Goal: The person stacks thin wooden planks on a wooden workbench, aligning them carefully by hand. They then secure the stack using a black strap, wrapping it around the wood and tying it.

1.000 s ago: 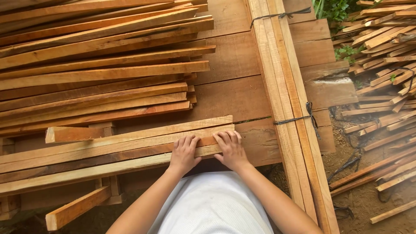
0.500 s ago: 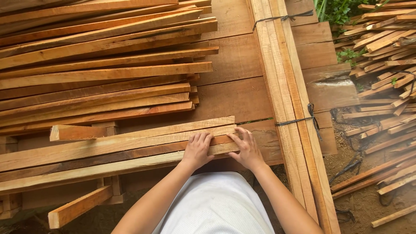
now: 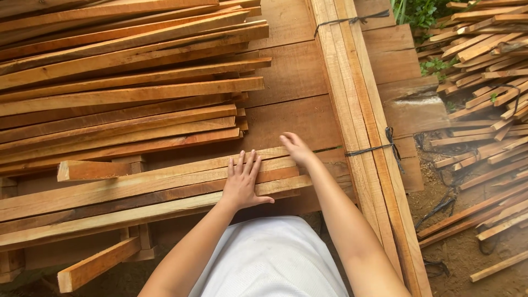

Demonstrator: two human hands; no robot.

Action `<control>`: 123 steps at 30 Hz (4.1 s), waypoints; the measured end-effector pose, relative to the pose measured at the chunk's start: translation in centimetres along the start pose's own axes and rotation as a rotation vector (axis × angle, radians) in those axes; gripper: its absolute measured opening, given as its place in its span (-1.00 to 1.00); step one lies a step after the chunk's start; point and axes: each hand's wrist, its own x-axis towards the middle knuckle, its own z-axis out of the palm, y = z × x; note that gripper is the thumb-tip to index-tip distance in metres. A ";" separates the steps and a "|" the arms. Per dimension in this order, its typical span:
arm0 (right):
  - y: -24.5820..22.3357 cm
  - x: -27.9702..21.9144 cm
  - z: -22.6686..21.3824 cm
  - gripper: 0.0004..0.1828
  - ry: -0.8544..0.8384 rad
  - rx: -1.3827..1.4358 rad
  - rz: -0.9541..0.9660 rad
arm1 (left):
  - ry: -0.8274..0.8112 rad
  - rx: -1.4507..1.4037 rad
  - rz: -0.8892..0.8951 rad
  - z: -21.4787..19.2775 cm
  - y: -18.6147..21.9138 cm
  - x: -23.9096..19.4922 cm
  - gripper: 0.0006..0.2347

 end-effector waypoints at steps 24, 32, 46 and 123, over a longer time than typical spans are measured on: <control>0.4 -9.0 1.4 -0.12 -0.020 0.419 0.092 | 0.184 0.169 0.160 4.7 -2.7 -2.7 0.07; 3.1 -7.6 2.2 -0.15 0.027 0.493 0.058 | 0.323 0.212 0.152 6.2 -2.5 -3.0 0.01; 13.3 -3.2 2.9 -0.23 0.077 0.775 0.230 | 0.329 0.172 0.148 6.4 -3.1 -2.9 -0.08; -10.6 -11.7 37.2 -0.16 0.158 -0.924 -0.283 | 0.166 -0.095 0.005 2.4 -33.3 -24.9 -0.39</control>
